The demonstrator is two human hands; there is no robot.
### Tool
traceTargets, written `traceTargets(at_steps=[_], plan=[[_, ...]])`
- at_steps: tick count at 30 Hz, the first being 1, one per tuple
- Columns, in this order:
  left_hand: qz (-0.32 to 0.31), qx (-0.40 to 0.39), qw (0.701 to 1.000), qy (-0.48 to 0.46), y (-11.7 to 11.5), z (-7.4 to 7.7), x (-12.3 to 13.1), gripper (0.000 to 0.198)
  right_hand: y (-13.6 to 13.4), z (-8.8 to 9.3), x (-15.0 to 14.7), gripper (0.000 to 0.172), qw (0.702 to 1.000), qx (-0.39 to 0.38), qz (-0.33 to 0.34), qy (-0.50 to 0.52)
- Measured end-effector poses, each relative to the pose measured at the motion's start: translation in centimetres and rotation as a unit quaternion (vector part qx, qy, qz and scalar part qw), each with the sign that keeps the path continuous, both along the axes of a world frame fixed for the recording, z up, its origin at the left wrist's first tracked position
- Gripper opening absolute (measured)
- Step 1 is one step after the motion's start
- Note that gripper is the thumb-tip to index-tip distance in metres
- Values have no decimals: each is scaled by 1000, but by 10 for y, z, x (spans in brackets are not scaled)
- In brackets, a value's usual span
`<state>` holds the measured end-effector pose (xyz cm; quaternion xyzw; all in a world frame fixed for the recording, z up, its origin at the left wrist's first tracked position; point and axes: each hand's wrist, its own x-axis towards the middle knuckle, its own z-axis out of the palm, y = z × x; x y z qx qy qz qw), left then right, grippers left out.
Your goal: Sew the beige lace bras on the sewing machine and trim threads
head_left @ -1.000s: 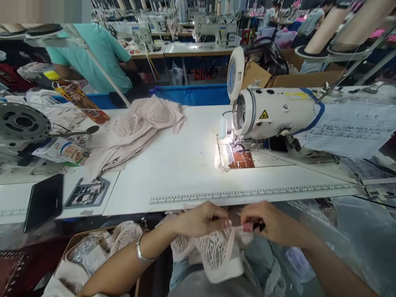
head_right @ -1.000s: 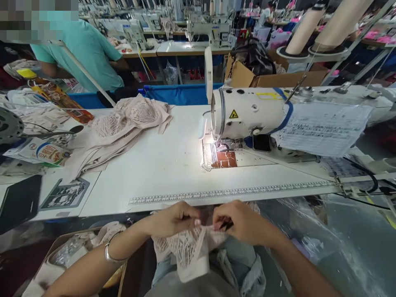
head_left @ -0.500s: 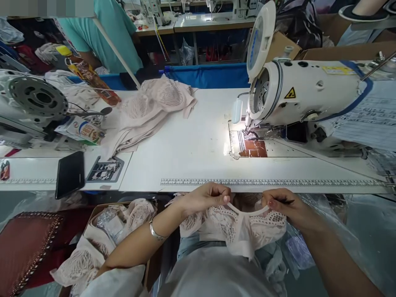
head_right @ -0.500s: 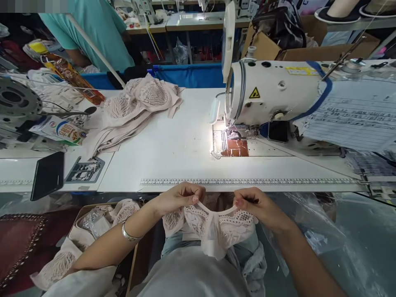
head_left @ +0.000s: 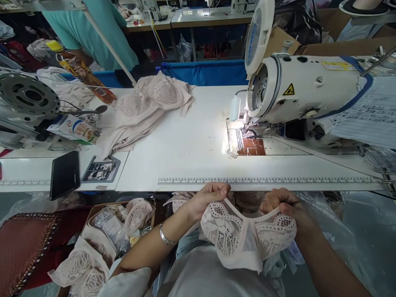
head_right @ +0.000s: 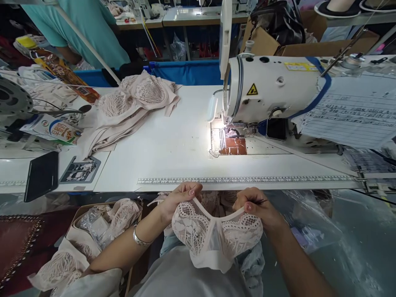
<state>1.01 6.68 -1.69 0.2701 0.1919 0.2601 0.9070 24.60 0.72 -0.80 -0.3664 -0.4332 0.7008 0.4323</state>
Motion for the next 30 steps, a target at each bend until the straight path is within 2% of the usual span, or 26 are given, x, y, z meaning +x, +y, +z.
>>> traceTargets(at_steps=[6,9,11,12,14,16,17,18,19,21,22,24,27,29,30], plan=[[-5,7,1000,6,1,4,-2,58,2,-6,7,56,997,63,20,45],[-18,5,1000,-8,0,7,3,58,9,4,11,45,990,108,87,-39],[-39,6,999,-21,-1,9,10,57,12,16,9,42,970,134,144,-143],[-49,8,998,-27,0,10,14,58,12,23,7,46,955,152,168,-194],[-58,21,998,-32,4,14,21,59,9,34,2,40,919,206,200,-269],[-35,78,996,-6,11,20,25,58,0,42,1,43,894,258,208,-302],[-4,137,990,25,14,23,25,54,-6,45,3,46,894,266,204,-298],[43,216,973,71,17,27,24,47,-13,47,7,47,902,262,195,-281],[102,306,938,127,18,32,23,38,-19,49,11,46,914,250,180,-264],[208,472,827,224,13,40,19,24,-32,51,18,46,931,219,127,-263],[233,536,773,246,6,43,18,18,-37,51,19,45,932,208,91,-283],[222,637,696,246,-13,47,18,7,-45,50,16,43,919,195,15,-342],[169,727,617,248,-42,42,26,21,-50,43,2,37,890,211,-64,-400],[162,742,591,272,-51,33,33,28,-51,36,-8,35,868,242,-81,-425],[161,738,595,273,-52,28,37,27,-52,32,-12,33,859,261,-80,-433]])
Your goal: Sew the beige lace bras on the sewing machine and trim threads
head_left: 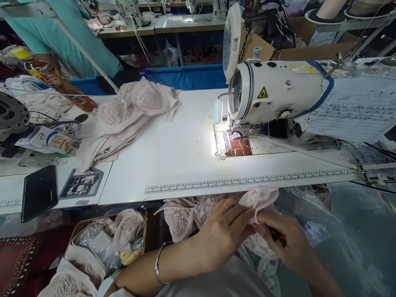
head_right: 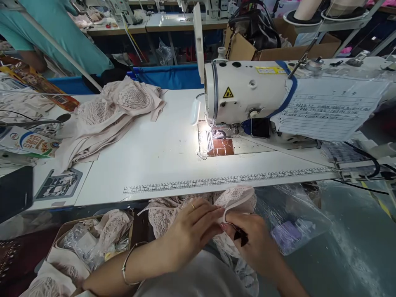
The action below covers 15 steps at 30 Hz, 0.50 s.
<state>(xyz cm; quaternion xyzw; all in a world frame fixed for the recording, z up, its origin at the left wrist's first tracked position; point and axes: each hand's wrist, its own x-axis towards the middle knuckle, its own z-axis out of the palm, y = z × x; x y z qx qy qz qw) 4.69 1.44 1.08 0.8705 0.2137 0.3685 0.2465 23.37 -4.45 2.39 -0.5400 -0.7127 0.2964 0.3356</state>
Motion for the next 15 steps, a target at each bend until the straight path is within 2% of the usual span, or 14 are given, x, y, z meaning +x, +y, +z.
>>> traceTargets(at_steps=[3,5,8,10,11,13,15], plan=[[-15,-61,997,-42,6,-15,4,15,0,-11,-4,28,998,46,21,-35],[-7,-115,991,-65,11,-20,2,5,1,-17,0,24,990,109,2,-85],[34,-208,975,-74,14,-20,-4,9,4,-27,10,22,946,228,-75,-215],[44,-273,958,-71,14,-17,-7,15,7,-33,15,30,916,266,-99,-283],[44,-301,950,-69,14,-15,-8,17,9,-35,17,34,913,267,-90,-296],[47,-342,936,-70,16,-13,-10,17,11,-35,19,37,933,243,-43,-264],[56,-379,920,-86,22,-11,-14,17,11,-32,22,32,972,163,20,-168]])
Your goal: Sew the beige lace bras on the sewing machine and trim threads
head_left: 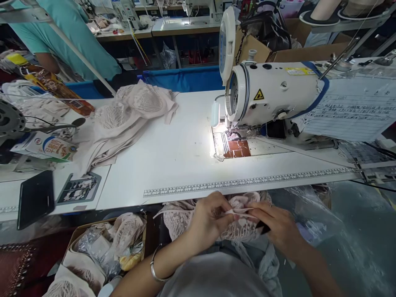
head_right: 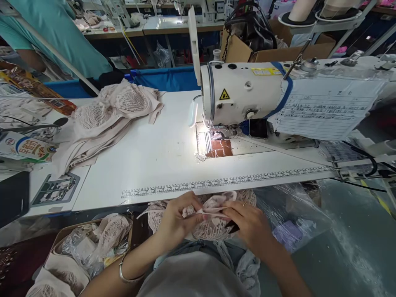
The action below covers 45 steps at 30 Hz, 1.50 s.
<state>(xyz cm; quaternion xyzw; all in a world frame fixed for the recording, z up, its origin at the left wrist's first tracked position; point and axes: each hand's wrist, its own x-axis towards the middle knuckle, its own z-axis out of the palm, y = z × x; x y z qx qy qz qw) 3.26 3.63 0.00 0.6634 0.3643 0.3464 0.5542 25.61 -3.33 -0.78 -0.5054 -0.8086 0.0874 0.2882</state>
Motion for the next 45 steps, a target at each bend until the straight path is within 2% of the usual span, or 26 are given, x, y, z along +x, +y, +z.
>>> traceTargets(at_steps=[1,3,5,6,8,12,17,19,22,25,28,31,34,36,38,39,41,42,45], plan=[[5,-27,1000,-15,4,0,-3,19,-1,3,3,31,996,-67,29,54],[8,-84,995,-49,12,0,-10,24,-3,10,13,37,967,-196,66,147],[15,-118,990,-76,19,-2,-18,27,-5,15,25,41,940,-268,72,197],[25,-119,989,-83,21,-3,-21,27,-5,18,31,39,936,-275,64,208],[48,-100,990,-92,22,-5,-25,26,-3,21,39,32,943,-251,34,217],[98,-55,990,-81,18,-10,-28,21,1,22,37,20,967,-139,-44,208],[131,-20,989,-65,14,-15,-27,9,1,17,22,26,980,-26,-114,162],[132,-23,989,-63,14,-15,-28,8,1,14,18,22,980,-4,-139,143],[135,-33,988,-67,15,-16,-29,8,3,13,15,4,980,2,-164,115],[136,-41,987,-76,16,-18,-28,10,6,17,14,11,981,-26,-152,117],[138,-68,984,-91,16,-21,-27,15,9,26,21,16,976,-76,-121,167],[110,-102,981,-125,18,-21,-29,21,11,37,35,19,962,-153,-77,211],[9,-112,988,-111,22,-13,-33,27,17,51,40,23,951,-201,-16,235],[-93,-62,992,-59,24,-5,-31,37,21,58,31,24,949,-217,17,227],[-188,24,981,-25,22,3,-23,54,25,63,14,21,954,-227,36,193],[-213,62,975,-24,20,6,-18,50,26,64,4,20,957,-228,41,175],[-220,96,970,-41,15,8,-6,19,28,62,-11,18,961,-223,55,154],[-207,96,972,-51,13,8,-1,14,29,60,-16,18,962,-221,58,149],[-167,53,981,-83,11,6,6,26,26,50,-15,9,960,-227,28,159]])
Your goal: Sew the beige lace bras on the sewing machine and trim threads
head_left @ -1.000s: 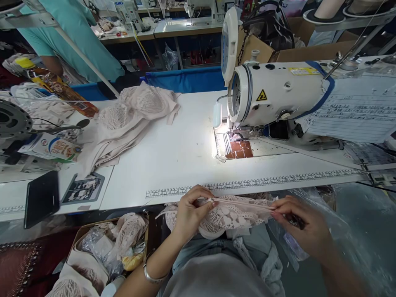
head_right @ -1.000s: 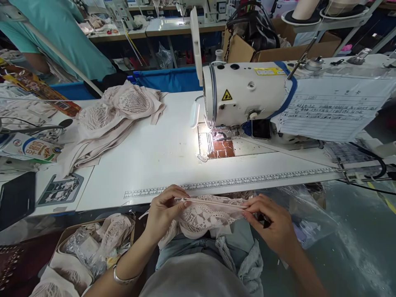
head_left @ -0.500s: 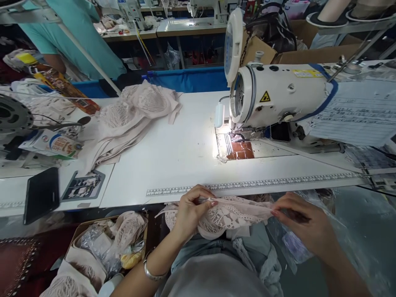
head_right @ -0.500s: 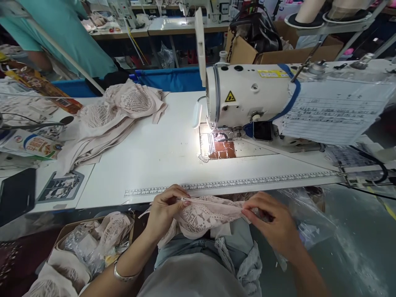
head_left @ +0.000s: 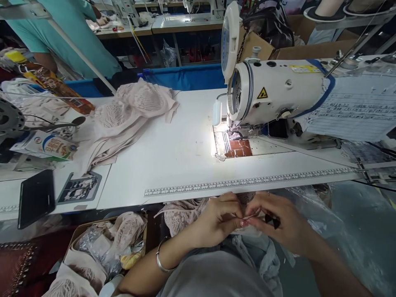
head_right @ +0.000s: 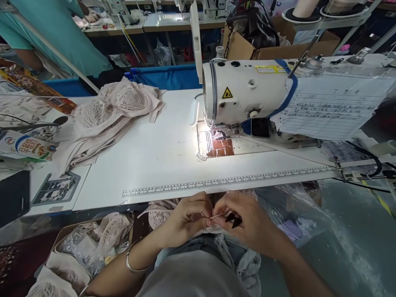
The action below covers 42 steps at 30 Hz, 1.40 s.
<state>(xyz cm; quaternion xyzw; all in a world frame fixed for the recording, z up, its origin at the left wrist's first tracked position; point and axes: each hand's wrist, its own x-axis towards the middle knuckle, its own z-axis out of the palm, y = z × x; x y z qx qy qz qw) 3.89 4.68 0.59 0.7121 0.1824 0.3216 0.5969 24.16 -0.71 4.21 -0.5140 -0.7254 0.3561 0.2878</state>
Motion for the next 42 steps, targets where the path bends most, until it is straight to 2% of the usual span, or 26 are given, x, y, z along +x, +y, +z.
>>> traceTargets(at_steps=[3,5,12,21,27,31,33,36,37,39,42], plan=[[9,-67,998,-7,3,0,-1,33,-4,-11,12,16,999,-21,-26,28],[10,-97,995,-5,6,0,-3,38,-4,-16,19,13,998,-28,-11,47],[15,-109,994,-17,9,1,-2,36,2,-20,23,9,997,-20,29,69],[12,-196,980,-21,4,-3,-2,33,1,-16,18,26,987,-8,-68,143],[14,-181,983,-13,3,-3,-2,28,-3,-18,11,27,981,0,-115,155],[46,-164,985,22,0,1,1,21,-7,-21,8,15,981,-10,-138,137],[63,-134,987,57,-2,3,4,12,-9,-22,6,12,984,-22,-128,124],[65,-87,986,124,-4,2,10,21,-10,-19,1,9,988,-39,-104,106],[71,-78,984,143,-5,1,12,19,-9,-18,-1,9,989,-43,-102,101],[95,-78,979,164,-5,-1,15,13,-8,-16,-2,12,988,-39,-117,93],[120,-124,973,155,-3,-3,17,19,-5,-17,1,26,983,-17,-150,104]])
